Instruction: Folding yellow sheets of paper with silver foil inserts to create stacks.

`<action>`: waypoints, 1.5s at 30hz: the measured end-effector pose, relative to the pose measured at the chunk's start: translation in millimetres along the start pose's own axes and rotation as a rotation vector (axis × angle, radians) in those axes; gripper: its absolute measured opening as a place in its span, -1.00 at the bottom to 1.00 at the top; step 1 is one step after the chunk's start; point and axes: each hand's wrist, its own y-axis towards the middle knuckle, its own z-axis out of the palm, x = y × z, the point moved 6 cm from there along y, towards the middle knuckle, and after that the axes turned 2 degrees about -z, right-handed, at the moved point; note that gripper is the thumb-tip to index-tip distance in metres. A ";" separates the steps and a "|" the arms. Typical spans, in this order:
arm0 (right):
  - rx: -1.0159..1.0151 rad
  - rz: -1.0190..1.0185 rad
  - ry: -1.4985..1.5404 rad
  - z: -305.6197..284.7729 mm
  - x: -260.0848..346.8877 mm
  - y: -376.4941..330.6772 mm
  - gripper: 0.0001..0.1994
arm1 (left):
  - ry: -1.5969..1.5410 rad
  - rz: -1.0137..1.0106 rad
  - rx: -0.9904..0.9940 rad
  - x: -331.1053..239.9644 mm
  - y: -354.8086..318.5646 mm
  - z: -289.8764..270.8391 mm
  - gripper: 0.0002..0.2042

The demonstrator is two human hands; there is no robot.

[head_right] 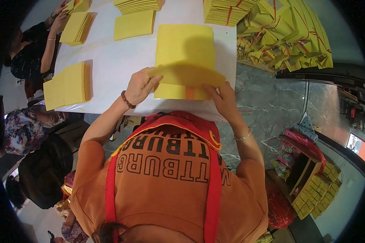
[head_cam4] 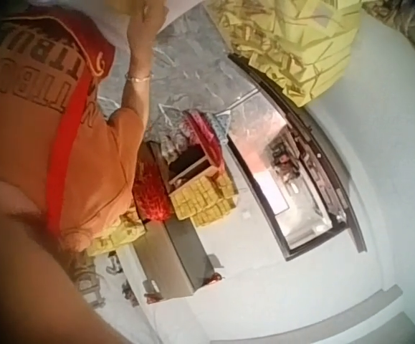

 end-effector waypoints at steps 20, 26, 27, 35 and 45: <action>-0.402 0.401 0.205 7.4 -18.2 30.6 -0.55 | -0.468 -0.566 -0.189 55.5 19.1 25.7 -0.67; -0.438 0.420 0.178 7.4 -22.4 28.9 -0.62 | -0.384 -0.655 -0.091 47.6 20.1 15.1 -0.49; -0.413 0.439 0.124 7.1 -21.1 28.8 -0.62 | -0.384 -0.653 -0.091 41.6 20.8 9.0 -0.49; -0.376 0.453 0.120 6.5 -22.0 30.9 -0.63 | 0.374 0.216 -0.136 -32.7 65.4 13.6 -0.47; -0.386 -0.089 -0.656 11.8 41.7 51.6 -0.44 | 0.424 0.165 -0.021 -13.0 65.0 41.9 -0.46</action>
